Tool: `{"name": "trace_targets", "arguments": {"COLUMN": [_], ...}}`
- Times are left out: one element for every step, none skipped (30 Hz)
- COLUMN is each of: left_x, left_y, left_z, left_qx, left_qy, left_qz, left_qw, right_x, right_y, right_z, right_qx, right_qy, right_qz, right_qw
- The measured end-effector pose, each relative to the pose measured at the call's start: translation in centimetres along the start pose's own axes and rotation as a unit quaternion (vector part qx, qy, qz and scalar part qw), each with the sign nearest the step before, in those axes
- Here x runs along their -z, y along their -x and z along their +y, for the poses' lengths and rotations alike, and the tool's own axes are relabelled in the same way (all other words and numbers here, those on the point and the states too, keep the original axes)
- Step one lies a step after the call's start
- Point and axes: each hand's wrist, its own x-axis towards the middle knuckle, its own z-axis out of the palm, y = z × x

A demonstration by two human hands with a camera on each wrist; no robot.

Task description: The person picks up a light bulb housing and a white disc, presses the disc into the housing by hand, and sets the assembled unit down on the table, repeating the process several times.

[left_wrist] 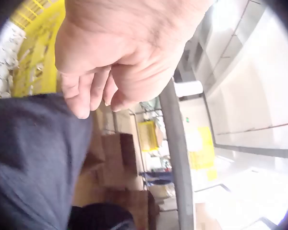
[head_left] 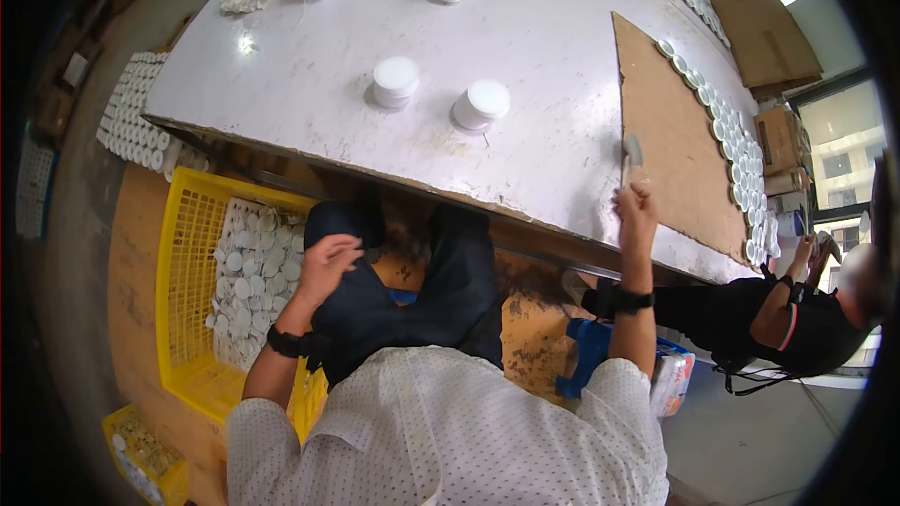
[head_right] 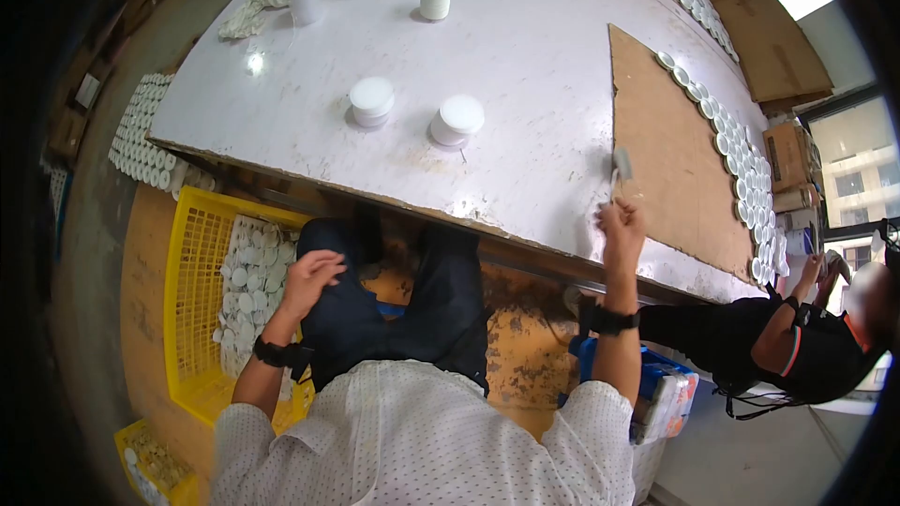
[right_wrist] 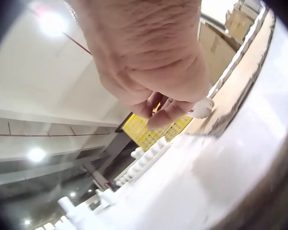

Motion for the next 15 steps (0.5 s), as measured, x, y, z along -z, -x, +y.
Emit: {"name": "trace_targets", "arguments": {"left_x": [-1.7,-3.2,-4.4,-5.5,-6.3,-7.1,-7.9,-8.5,-9.2,-9.9,-10.3,-10.6,-10.9,-11.1,-11.1], "left_y": [-0.1,-0.2,-0.2,-0.3,-0.4,-0.6,-0.8,-0.9,-0.9,-1.0,-1.1,-1.5,-1.9,-2.4,-2.4], "left_z": [1.0,1.6,1.9,2.0,2.0,2.0,2.1,2.2,2.3,2.6,2.8,2.3,1.9,1.6,1.9], "left_qx": [-0.003,-0.011,-0.019,-0.022,-0.026,-0.021,-0.013,-0.007,-0.005,0.015,0.033,0.030,0.027,-0.018,-0.022], "left_qy": [-0.009,0.008,0.025,0.037,0.048,0.050,0.086,0.121,0.122,0.145,0.168,0.201,0.233,0.220,0.202], "left_qz": [-0.045,-0.085,-0.124,-0.159,-0.192,-0.184,-0.211,-0.237,-0.228,-0.222,-0.218,-0.208,-0.199,-0.189,-0.146], "left_qw": [0.999,0.996,0.992,0.986,0.980,0.981,0.974,0.964,0.966,0.964,0.961,0.957,0.952,0.957,0.968], "right_x": [-1.9,-2.6,-3.1,-3.7,-4.3,-5.0,-5.7,-6.6,-7.5,-8.4,-8.9,-9.7,-10.5,-11.0,-11.5], "right_y": [2.9,5.1,7.0,8.6,10.2,11.7,13.2,14.6,15.8,17.0,17.9,18.8,19.6,20.2,20.7], "right_z": [-0.7,-0.5,-0.2,0.7,1.6,2.1,2.7,3.4,4.0,3.8,4.4,4.4,4.3,4.2,4.2], "right_qx": [-0.030,-0.087,-0.146,-0.200,-0.254,-0.289,-0.324,-0.325,-0.324,-0.334,-0.327,-0.324,-0.320,-0.309,-0.297], "right_qy": [-0.036,-0.065,-0.093,-0.149,-0.204,-0.210,-0.217,-0.185,-0.152,-0.123,-0.094,-0.057,-0.019,0.007,0.034], "right_qz": [0.011,-0.032,-0.075,-0.104,-0.133,-0.168,-0.203,-0.227,-0.251,-0.275,-0.318,-0.350,-0.379,-0.421,-0.461], "right_qw": [0.999,0.994,0.982,0.963,0.936,0.919,0.898,0.899,0.899,0.893,0.885,0.877,0.868,0.853,0.836]}}
